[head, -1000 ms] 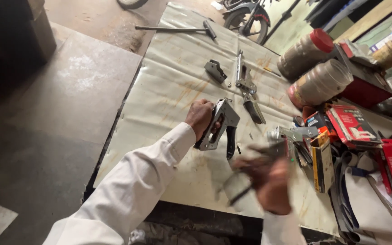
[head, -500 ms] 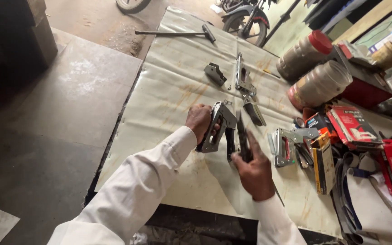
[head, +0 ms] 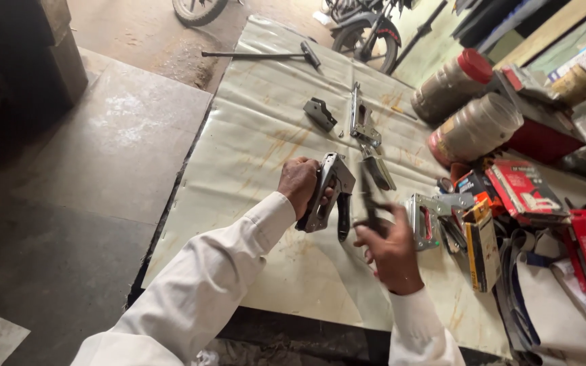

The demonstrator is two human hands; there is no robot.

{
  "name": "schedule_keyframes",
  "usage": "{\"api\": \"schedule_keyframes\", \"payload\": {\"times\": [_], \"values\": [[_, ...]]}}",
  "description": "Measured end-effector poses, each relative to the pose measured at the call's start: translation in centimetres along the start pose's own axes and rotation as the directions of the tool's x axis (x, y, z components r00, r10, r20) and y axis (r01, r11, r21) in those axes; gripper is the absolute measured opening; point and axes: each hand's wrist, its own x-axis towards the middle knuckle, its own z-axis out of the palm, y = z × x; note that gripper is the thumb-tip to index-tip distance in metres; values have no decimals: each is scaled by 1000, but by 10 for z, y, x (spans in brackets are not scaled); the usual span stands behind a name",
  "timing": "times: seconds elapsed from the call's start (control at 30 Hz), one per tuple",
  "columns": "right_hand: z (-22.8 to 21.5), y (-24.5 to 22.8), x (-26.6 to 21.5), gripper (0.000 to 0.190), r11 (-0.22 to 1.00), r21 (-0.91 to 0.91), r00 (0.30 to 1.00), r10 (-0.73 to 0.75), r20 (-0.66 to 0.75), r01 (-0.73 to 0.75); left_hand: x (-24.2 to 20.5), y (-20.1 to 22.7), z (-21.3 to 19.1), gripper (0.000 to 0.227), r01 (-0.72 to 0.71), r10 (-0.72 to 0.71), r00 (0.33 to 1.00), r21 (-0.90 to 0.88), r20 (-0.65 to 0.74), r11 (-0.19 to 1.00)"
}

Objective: The person uses pliers and a screwdriver to adjust and tighten a metal staple gun on a workbench. They then open a box of staples and load them into the staple gun.

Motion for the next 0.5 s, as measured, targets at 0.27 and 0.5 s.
{"api": "schedule_keyframes", "payload": {"times": [0.27,0.5], "values": [[-50,42,-23,19,578,744,938,280,204,-334,-34,34,11,17,-149,135,970,53,203,987],[-83,22,-20,58,965,228,989,143,-42,-130,-37,33,7,20,-210,112,903,198,414,957]]}}
